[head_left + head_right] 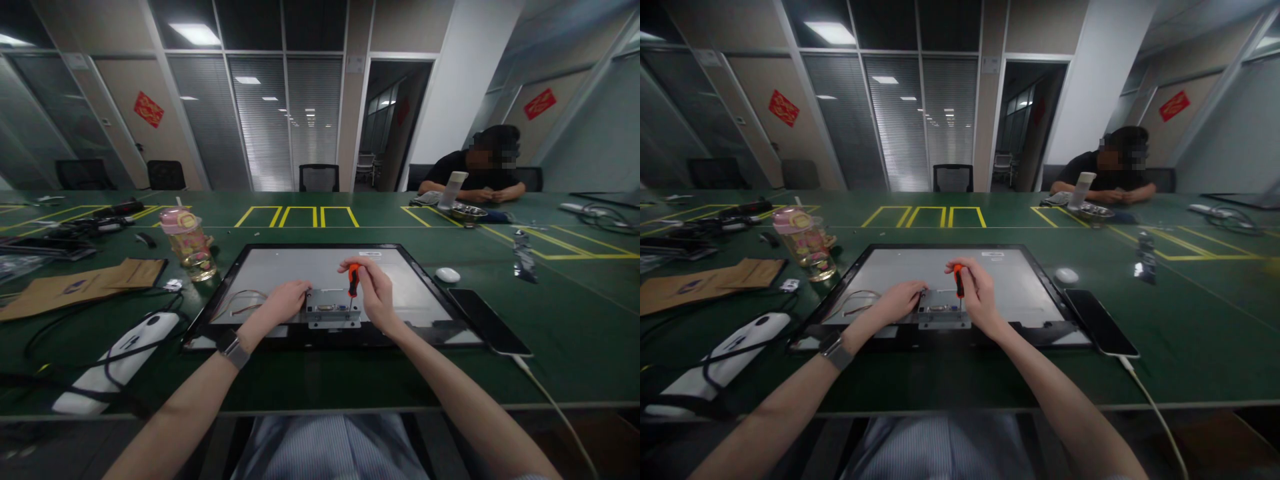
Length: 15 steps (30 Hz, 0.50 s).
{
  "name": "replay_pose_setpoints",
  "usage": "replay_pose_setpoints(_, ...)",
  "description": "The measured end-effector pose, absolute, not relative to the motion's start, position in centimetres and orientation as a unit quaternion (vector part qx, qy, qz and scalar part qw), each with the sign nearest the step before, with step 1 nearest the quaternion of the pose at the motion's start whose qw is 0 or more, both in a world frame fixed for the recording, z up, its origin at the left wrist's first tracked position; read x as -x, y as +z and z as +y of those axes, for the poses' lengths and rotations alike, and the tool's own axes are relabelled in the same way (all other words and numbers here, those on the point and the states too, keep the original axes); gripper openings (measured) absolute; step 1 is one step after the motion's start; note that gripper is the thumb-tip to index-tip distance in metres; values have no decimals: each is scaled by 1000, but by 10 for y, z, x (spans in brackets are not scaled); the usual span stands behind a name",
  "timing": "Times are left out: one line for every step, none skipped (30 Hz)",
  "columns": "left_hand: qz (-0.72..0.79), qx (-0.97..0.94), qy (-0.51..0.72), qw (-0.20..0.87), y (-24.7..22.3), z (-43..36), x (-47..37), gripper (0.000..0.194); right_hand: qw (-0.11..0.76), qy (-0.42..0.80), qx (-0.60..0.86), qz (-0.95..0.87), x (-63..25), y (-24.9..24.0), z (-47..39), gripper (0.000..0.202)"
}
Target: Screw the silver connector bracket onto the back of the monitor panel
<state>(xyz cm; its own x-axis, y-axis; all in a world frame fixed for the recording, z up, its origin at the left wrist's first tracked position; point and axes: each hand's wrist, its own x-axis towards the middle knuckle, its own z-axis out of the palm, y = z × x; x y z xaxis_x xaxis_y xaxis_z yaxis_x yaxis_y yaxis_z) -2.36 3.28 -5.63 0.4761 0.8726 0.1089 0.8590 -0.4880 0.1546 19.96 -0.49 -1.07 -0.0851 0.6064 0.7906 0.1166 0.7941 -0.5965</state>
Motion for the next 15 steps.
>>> replay_pose_setpoints(504,-858,87,38,-56,33,24,32,623,185,258,-715,-200,-10,-4,26)
replay_pose_setpoints(504,-858,88,37,-57,33,24,32,621,173,261,-719,-201,-9,-4,25)
replay_pose_setpoints(504,-858,89,36,-57,33,24,32,620,158,264,-721,-202,-9,-3,24)
replay_pose_setpoints(505,-858,90,35,-57,33,24,32,621,145,266,-723,-203,-9,-3,23)
replay_pose_setpoints(506,-857,90,34,-58,34,24,32,622,136,268,-723,-203,-9,-2,23)
replay_pose_setpoints(506,-857,89,34,-58,34,24,32,623,133,268,-722,-204,-9,-2,24)
replay_pose_setpoints(506,-858,89,34,-58,34,24,32,623,136,269,-722,-204,-10,-2,25)
replay_pose_setpoints(505,-858,88,34,-58,34,24,33,620,143,267,-723,-204,-10,-2,27)
replay_pose_setpoints(505,-858,89,35,-58,34,24,33,618,151,265,-724,-204,-11,-2,28)
replay_pose_setpoints(504,-858,89,34,-58,34,24,33,617,156,263,-725,-204,-11,-2,28)
replay_pose_setpoints(504,-859,89,35,-58,34,24,33,617,153,262,-726,-203,-11,-2,27)
replay_pose_setpoints(504,-858,89,35,-57,33,24,33,618,143,263,-727,-203,-11,-2,26)
replay_pose_setpoints(505,-858,89,35,-57,33,24,33,621,128,266,-726,-202,-11,-2,24)
replay_pose_setpoints(506,-857,89,35,-56,32,24,33,625,109,273,-723,-201,-11,-1,22)
replay_pose_setpoints(507,-857,89,35,-56,32,24,33,629,91,281,-719,-200,-10,-1,20)
